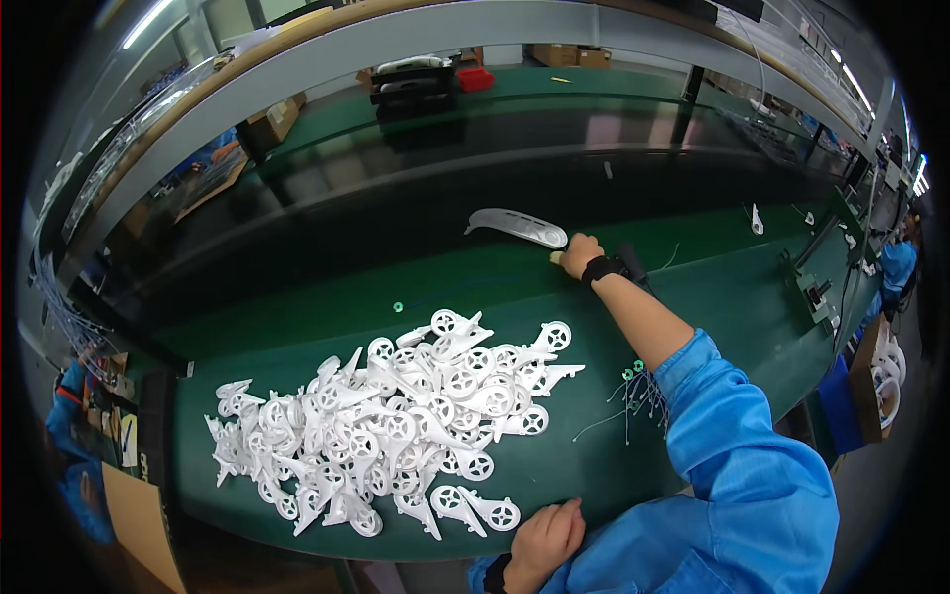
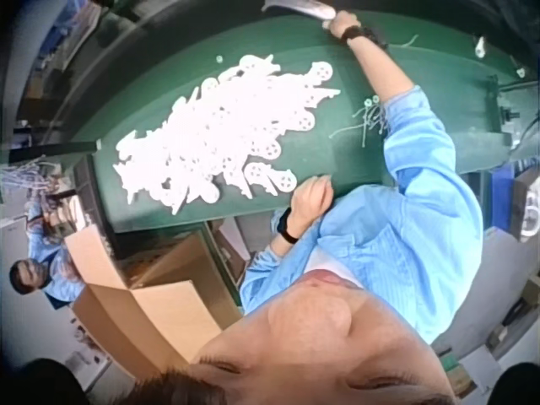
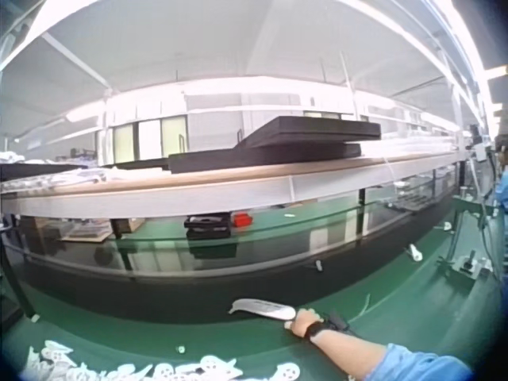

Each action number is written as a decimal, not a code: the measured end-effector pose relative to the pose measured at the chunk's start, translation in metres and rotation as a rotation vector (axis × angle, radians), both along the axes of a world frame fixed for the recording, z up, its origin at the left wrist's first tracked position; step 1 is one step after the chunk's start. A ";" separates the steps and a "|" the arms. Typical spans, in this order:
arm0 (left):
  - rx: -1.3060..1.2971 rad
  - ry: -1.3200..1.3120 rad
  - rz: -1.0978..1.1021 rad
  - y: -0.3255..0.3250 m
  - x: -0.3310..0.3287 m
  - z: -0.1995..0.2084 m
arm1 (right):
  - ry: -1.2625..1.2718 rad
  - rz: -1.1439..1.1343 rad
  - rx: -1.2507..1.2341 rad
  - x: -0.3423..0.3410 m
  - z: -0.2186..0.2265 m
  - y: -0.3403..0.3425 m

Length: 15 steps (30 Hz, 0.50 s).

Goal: Assembling plastic white housings with electronic components and wires at a factory workbench.

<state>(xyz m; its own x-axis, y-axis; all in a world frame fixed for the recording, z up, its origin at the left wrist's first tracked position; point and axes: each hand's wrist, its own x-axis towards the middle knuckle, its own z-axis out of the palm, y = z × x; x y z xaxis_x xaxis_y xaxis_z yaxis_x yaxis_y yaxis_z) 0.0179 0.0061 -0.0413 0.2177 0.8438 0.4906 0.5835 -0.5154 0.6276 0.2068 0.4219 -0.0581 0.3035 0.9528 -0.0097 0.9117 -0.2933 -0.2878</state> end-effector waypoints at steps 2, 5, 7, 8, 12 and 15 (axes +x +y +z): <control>0.001 -0.025 0.012 0.001 0.000 0.002 | 0.146 0.093 -0.067 0.017 0.002 0.010; -0.001 -0.016 0.015 0.003 -0.001 0.005 | 0.118 0.125 -0.085 0.029 0.005 0.003; -0.013 -0.006 0.006 0.003 -0.002 0.005 | 0.148 0.103 0.045 0.041 0.000 -0.006; -0.010 -0.011 0.003 0.003 -0.001 0.005 | 0.126 0.090 0.065 0.048 -0.002 -0.010; 0.001 0.000 -0.012 0.002 -0.002 0.002 | 0.071 0.084 0.080 0.065 0.005 -0.020; 0.005 0.018 0.003 0.002 -0.001 0.002 | 0.059 0.082 0.045 0.063 0.019 -0.025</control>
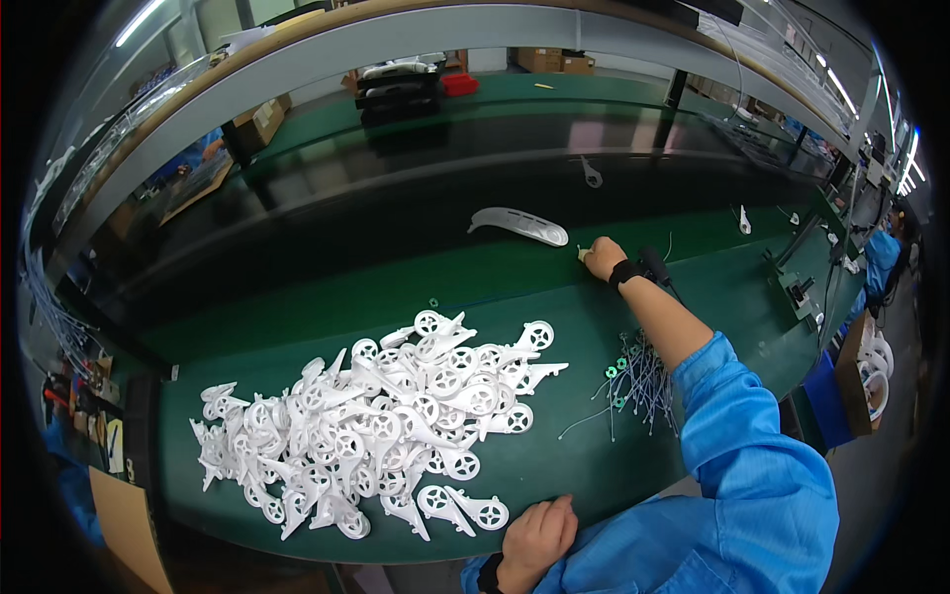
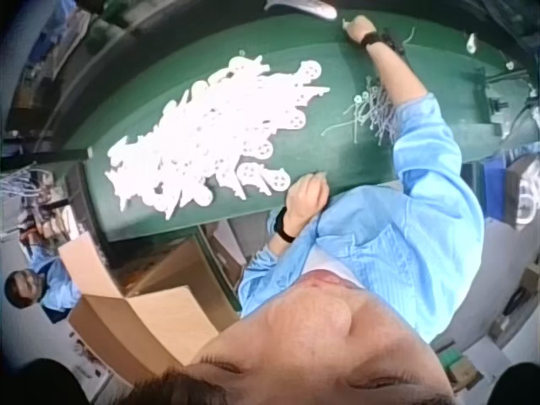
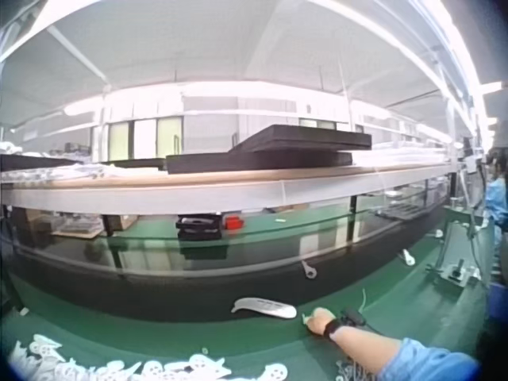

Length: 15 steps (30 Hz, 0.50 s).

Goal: Assembling plastic white housings with electronic components and wires at a factory workbench.

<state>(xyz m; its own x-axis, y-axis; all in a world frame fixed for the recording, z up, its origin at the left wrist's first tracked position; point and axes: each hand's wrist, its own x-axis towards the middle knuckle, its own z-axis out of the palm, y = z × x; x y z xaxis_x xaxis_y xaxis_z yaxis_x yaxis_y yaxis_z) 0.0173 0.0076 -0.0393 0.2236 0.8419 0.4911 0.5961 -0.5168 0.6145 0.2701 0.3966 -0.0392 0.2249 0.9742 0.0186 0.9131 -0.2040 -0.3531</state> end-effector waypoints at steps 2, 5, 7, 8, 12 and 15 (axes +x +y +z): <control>0.014 0.009 0.018 0.000 0.001 -0.001 | -0.016 0.016 -0.040 -0.004 0.004 0.004; 0.049 0.049 0.053 -0.001 0.005 0.000 | -0.217 0.078 -0.117 0.006 -0.001 0.025; 0.044 0.027 0.047 -0.001 0.006 0.000 | -0.187 0.107 -0.340 0.006 0.021 0.031; 0.051 0.028 0.050 -0.001 0.005 -0.001 | -0.242 0.121 -0.271 0.010 0.012 0.035; 0.023 0.044 0.078 -0.003 0.005 -0.003 | -0.100 0.063 -0.200 0.012 0.014 0.020; 0.022 0.022 0.065 -0.002 0.005 -0.002 | 0.099 -0.026 -0.029 0.018 0.023 0.013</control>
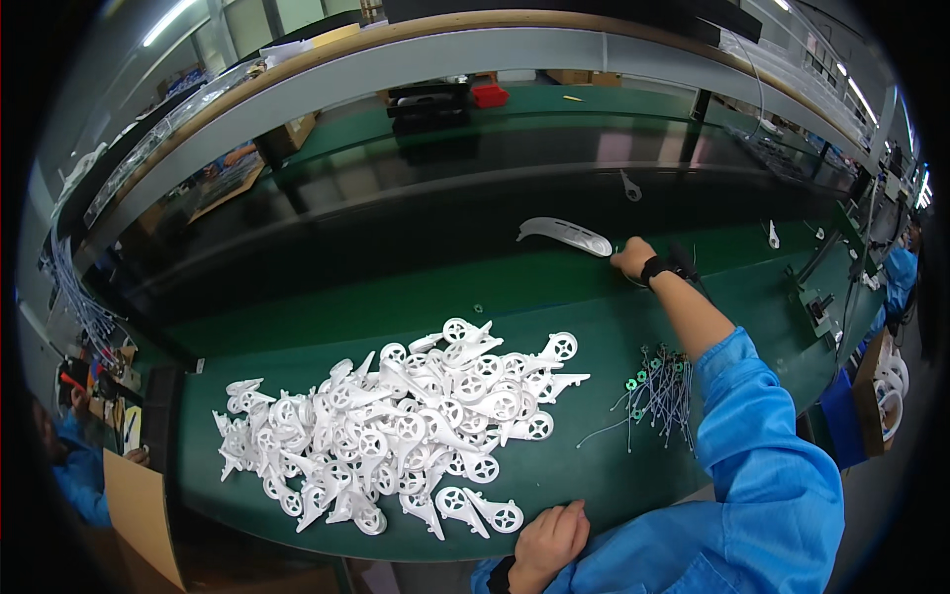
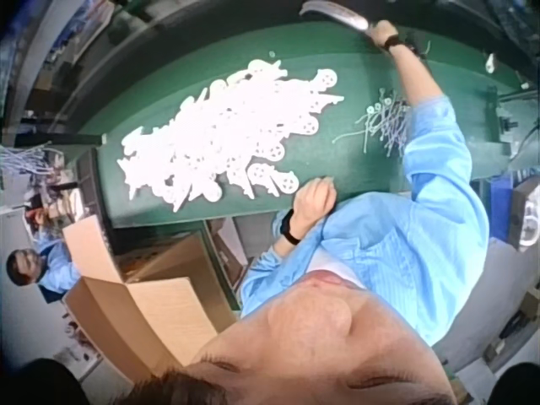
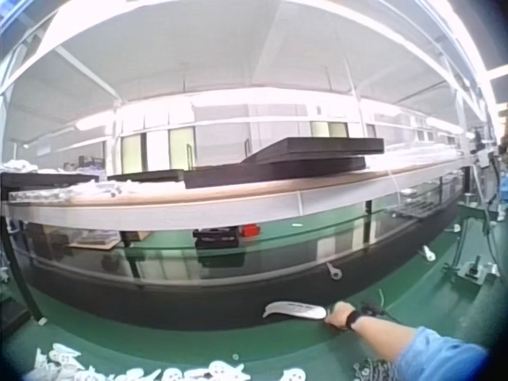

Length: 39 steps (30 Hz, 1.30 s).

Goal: Assembling plastic white housings with electronic components and wires at a factory workbench.

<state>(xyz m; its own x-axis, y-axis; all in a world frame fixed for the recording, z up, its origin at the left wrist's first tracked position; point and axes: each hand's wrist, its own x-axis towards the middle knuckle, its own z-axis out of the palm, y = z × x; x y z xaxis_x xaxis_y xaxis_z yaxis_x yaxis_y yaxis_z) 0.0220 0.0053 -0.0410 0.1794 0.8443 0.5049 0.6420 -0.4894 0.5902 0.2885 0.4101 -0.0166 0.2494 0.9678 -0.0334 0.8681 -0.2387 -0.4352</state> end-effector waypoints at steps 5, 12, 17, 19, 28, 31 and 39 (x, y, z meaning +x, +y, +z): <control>0.025 -0.012 -0.044 0.004 0.002 0.000 | 0.424 0.120 0.352 0.043 0.028 0.011; 0.031 0.012 0.001 0.001 0.002 -0.001 | 1.284 0.282 0.341 0.002 0.118 -0.039; -0.049 -0.040 -0.062 -0.001 0.003 0.001 | 1.644 0.554 0.392 -0.022 0.149 -0.070; -0.102 -0.060 -0.087 -0.003 0.001 0.012 | 1.684 0.603 0.410 -0.036 0.161 -0.087; -0.991 -1.716 -0.901 0.048 0.021 0.104 | 1.816 0.953 0.204 -0.068 0.177 -0.232; -0.932 -1.875 -0.680 0.062 0.028 0.131 | 1.738 1.046 0.075 -0.044 0.165 -0.287; -0.450 -1.452 -0.342 0.032 0.010 0.104 | 1.593 0.657 0.155 0.039 0.075 -0.356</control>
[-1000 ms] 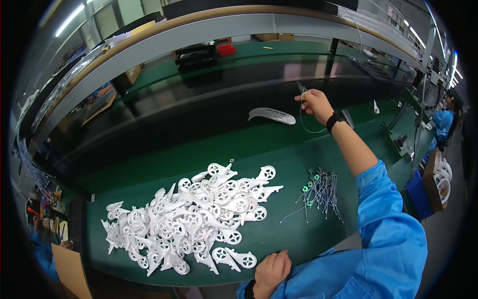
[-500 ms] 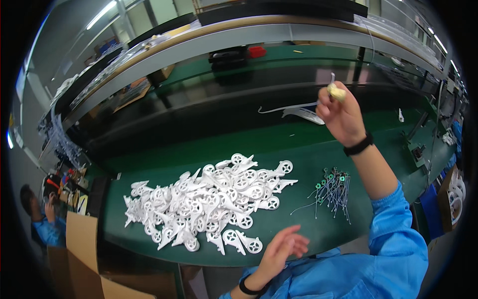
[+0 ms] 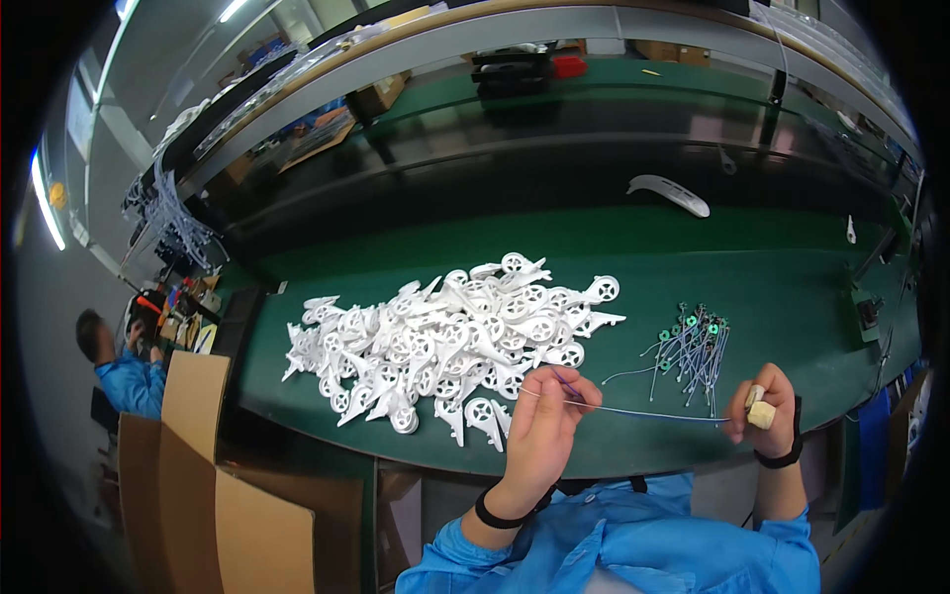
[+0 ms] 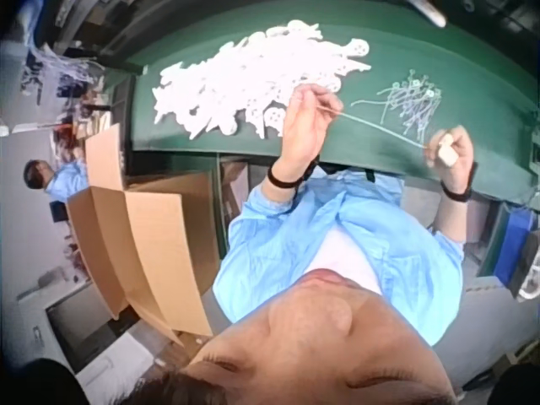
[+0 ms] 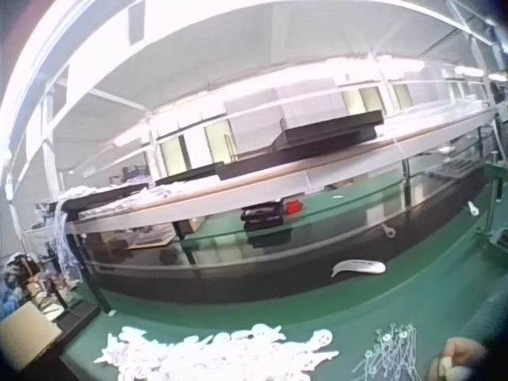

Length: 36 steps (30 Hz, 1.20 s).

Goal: Assembling plastic white housings with electronic components and wires at a factory workbench.

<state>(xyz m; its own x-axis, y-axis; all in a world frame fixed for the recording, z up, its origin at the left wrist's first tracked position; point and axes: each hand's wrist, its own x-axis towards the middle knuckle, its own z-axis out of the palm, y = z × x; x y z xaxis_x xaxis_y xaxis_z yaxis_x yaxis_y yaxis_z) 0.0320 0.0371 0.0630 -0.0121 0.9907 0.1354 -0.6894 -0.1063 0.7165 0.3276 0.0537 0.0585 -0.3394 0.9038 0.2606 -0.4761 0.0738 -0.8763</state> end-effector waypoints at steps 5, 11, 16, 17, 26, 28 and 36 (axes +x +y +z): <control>0.020 0.086 -0.045 -0.010 -0.004 -0.005 | 0.080 -0.148 -0.073 0.011 -0.033 -0.019; 0.056 0.041 0.024 -0.010 -0.016 -0.005 | 0.081 -0.220 -0.140 0.016 -0.043 -0.023; 0.151 -0.136 -0.216 -0.013 -0.021 -0.005 | 0.132 -0.235 -0.176 0.017 -0.044 -0.028; 0.150 -0.141 -0.219 -0.013 -0.021 -0.004 | 0.128 -0.238 -0.176 0.018 -0.044 -0.029; 0.184 -0.221 -0.347 -0.019 -0.020 0.006 | 0.125 -0.238 -0.168 0.019 -0.040 -0.029; 0.221 -0.151 -0.334 -0.021 -0.018 0.008 | 0.068 -0.268 -0.147 0.020 -0.040 -0.030; 0.295 0.332 -0.167 -0.035 0.001 0.023 | 0.118 -0.281 -0.182 0.032 -0.045 -0.038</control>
